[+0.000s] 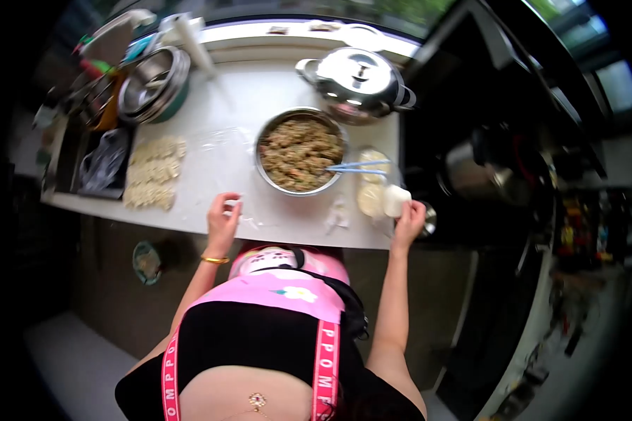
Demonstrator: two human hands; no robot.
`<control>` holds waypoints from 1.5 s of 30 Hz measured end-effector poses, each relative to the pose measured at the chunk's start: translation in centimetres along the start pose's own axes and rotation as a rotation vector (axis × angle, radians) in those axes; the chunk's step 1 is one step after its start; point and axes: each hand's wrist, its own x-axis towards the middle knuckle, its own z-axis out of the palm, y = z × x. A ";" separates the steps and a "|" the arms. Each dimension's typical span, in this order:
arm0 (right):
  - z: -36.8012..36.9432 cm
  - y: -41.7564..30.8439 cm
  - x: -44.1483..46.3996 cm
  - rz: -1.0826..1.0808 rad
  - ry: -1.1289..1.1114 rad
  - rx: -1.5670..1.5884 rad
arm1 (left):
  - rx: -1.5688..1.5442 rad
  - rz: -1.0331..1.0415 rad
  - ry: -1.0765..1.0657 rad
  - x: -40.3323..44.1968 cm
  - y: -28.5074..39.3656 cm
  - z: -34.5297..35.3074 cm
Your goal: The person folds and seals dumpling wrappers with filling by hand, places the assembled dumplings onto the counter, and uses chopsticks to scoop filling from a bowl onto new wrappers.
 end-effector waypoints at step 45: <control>13.1 -12.7 0.6 -0.175 -0.603 -0.260 | -1.781 -0.606 -0.279 0.8 5.0 -5.8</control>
